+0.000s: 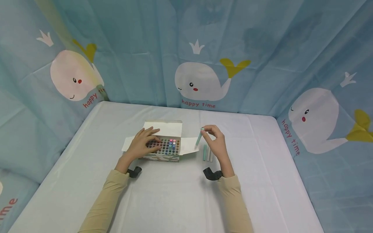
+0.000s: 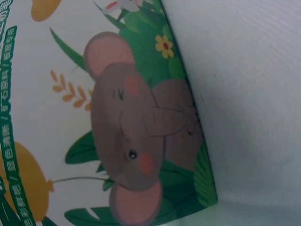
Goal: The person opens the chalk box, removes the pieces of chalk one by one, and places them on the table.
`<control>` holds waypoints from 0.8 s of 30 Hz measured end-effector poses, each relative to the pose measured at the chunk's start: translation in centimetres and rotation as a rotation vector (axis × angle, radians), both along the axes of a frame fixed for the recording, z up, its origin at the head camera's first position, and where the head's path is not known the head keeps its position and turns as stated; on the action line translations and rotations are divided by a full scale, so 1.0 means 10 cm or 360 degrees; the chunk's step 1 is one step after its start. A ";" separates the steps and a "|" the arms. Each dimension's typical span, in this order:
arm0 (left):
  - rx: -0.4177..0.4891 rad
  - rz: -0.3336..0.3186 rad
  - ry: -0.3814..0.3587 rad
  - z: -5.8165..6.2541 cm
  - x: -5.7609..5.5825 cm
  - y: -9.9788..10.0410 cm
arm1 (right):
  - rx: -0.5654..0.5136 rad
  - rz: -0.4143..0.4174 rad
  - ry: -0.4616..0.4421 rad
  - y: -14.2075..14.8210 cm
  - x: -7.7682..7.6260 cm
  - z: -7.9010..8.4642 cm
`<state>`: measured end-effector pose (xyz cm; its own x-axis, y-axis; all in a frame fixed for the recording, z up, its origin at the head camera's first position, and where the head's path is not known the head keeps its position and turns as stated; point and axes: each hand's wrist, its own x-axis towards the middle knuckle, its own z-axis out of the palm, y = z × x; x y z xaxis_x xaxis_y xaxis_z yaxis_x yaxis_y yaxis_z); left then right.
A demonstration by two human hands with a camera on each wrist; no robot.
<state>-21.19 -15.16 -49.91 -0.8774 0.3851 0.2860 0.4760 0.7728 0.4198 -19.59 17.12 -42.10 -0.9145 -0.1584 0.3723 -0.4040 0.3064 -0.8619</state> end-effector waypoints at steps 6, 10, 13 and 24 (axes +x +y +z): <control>-0.0005 0.0008 -0.0021 0.00 0.00 0.00 | 0.0016 -0.0042 -0.0042 0.14 0.01 -0.02; 0.0009 0.0003 -0.0006 0.00 0.01 0.00 | 0.0058 -0.0060 -0.0063 0.21 0.03 0.00; 0.0021 -0.0005 0.0011 0.00 0.00 -0.01 | 0.0103 -0.0071 -0.0086 0.28 0.03 -0.03; 0.0015 -0.0014 0.0005 -0.02 -0.01 -0.01 | 0.0325 -0.0183 -0.0101 0.62 -0.13 -0.56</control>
